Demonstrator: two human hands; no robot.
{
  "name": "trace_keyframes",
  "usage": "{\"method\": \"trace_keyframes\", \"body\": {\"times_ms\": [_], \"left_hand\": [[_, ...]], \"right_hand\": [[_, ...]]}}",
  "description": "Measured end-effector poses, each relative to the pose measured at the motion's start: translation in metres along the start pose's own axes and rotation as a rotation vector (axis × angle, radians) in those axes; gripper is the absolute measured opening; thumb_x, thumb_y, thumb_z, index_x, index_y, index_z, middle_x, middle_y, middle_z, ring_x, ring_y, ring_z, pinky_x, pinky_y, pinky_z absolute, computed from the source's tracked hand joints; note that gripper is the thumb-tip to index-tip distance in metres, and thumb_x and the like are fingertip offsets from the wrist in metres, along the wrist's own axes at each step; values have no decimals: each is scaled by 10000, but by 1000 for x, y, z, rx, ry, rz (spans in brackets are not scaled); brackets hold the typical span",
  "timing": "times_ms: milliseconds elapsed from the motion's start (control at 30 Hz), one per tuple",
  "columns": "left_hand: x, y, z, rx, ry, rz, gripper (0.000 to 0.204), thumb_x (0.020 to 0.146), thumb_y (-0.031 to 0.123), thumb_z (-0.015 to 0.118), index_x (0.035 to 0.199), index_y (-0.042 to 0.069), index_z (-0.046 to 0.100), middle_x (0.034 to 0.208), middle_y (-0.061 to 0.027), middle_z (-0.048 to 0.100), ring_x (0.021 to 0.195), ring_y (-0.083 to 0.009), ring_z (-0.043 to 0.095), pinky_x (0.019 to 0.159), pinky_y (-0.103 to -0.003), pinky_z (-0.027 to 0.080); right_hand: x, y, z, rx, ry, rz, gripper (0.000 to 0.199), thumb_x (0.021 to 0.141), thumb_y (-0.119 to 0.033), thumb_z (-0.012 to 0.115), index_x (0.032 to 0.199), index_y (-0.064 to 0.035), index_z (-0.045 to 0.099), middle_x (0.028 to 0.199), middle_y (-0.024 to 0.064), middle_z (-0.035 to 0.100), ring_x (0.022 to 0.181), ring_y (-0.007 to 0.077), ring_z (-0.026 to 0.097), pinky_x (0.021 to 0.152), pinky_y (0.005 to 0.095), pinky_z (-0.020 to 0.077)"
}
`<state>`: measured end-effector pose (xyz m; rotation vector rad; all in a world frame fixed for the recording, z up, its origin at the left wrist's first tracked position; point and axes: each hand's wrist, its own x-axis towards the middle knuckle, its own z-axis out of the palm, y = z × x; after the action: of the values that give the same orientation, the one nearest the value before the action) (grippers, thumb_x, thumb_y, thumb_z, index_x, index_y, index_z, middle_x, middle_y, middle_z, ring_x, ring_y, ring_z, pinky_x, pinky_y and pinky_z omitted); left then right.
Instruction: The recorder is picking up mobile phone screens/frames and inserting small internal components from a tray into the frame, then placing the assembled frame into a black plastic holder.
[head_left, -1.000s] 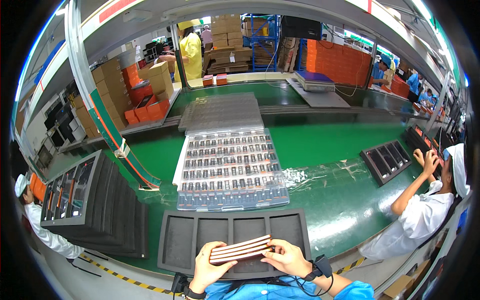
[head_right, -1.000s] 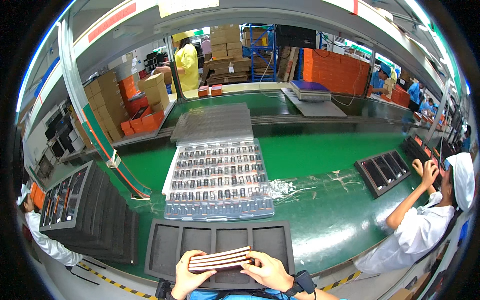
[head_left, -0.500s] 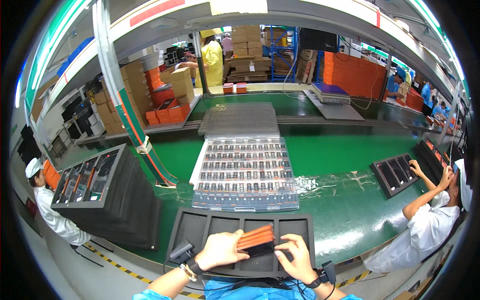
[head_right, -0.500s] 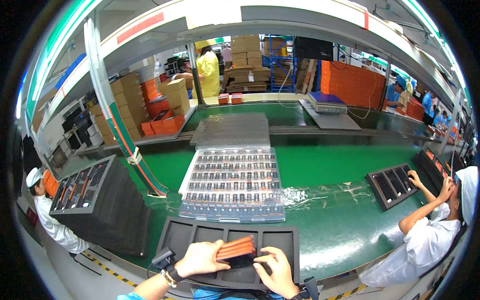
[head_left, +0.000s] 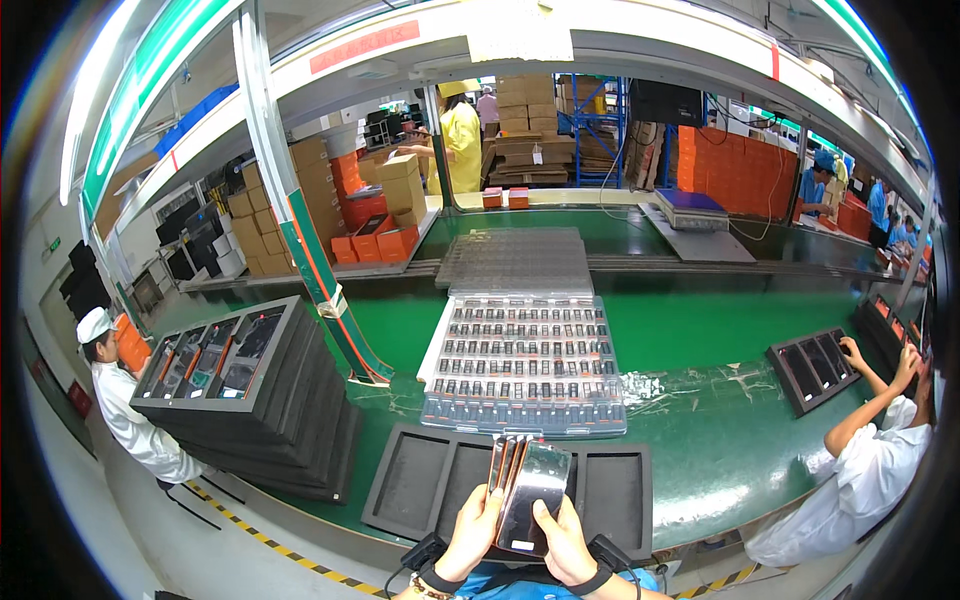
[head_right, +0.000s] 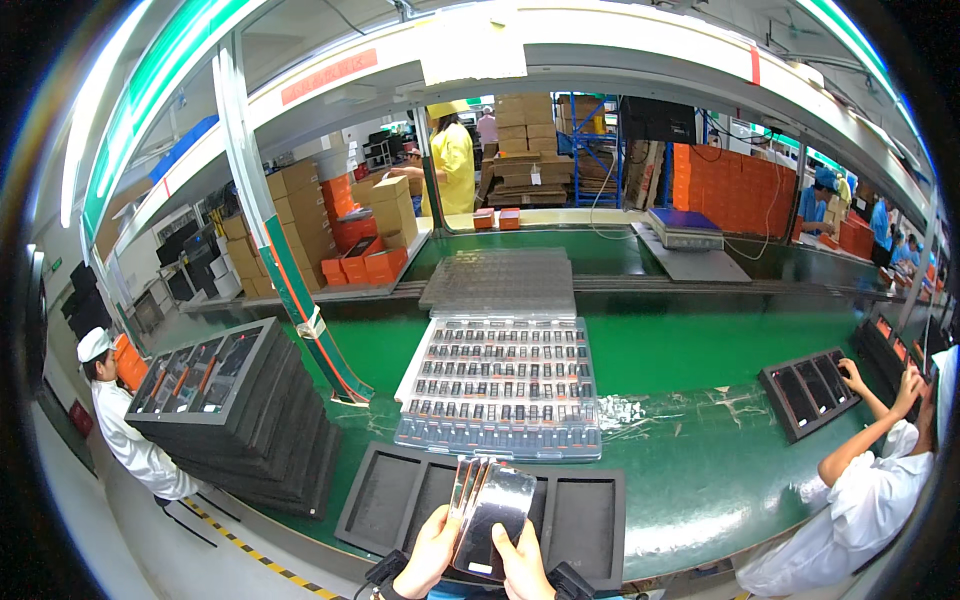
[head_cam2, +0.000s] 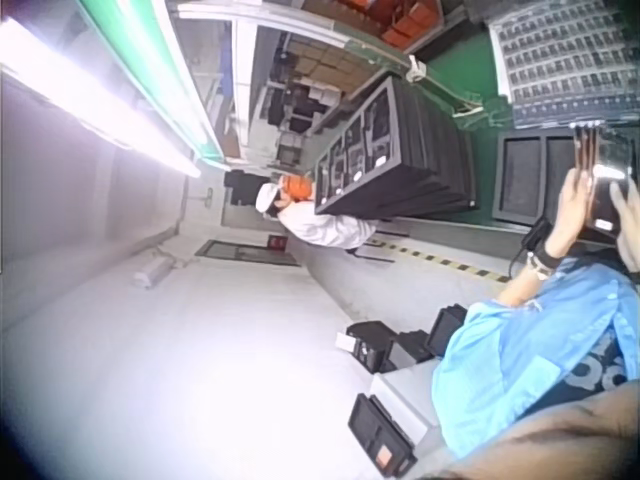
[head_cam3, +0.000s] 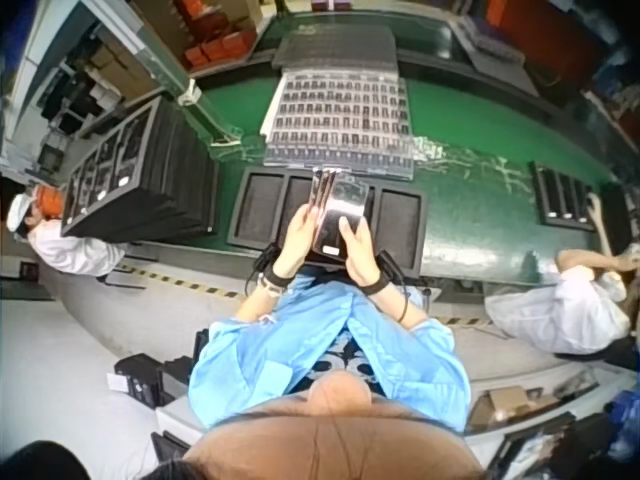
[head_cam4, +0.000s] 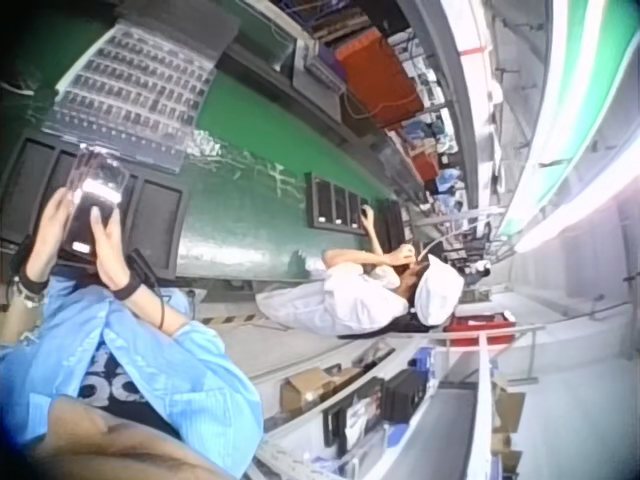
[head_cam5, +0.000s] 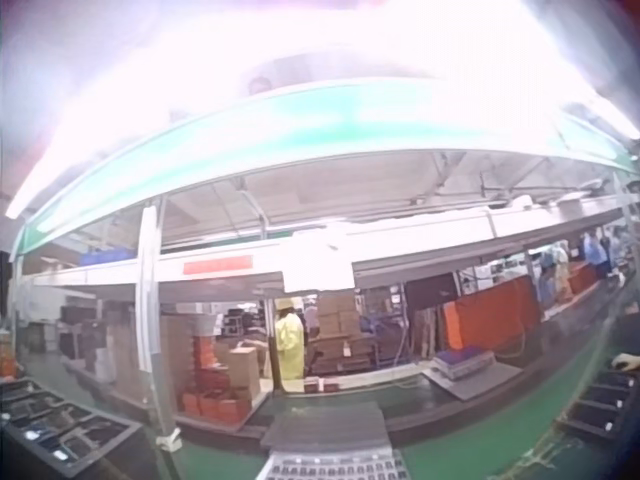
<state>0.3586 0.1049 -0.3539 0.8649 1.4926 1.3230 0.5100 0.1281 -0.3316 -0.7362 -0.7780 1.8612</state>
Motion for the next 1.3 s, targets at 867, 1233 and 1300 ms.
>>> {"method": "trace_keyframes", "body": {"times_ms": [867, 1233, 1300], "left_hand": [[-1, -7, -48, 316, 310, 156, 283, 1019, 265, 571, 1041, -13, 625, 732, -117, 639, 665, -142, 598, 610, -339, 474], [-3, 46, -136, 717, 471, 181, 295, 999, 219, 589, 1161, -26, 614, 893, -223, 697, 767, -318, 702, 688, -374, 517], [6, 27, -136, 717, 421, 230, 364, 986, 248, 603, 1217, -33, 603, 963, -246, 703, 885, -359, 722, 747, -403, 534]], "right_hand": [[16, 40, -48, -428, 183, -279, 503, 976, 32, 539, 1438, -5, 342, 1357, 102, 490, 1267, 176, 459, 1110, 327, 338], [-1, -56, -111, -624, 231, -302, 738, 871, 147, 517, 1550, -4, 269, 1580, 145, 341, 1467, 217, 308, 1201, 329, 209], [2, -46, -126, -682, 208, -262, 729, 883, 136, 535, 1550, -1, 273, 1581, 149, 342, 1469, 224, 310, 1202, 329, 209]]}}
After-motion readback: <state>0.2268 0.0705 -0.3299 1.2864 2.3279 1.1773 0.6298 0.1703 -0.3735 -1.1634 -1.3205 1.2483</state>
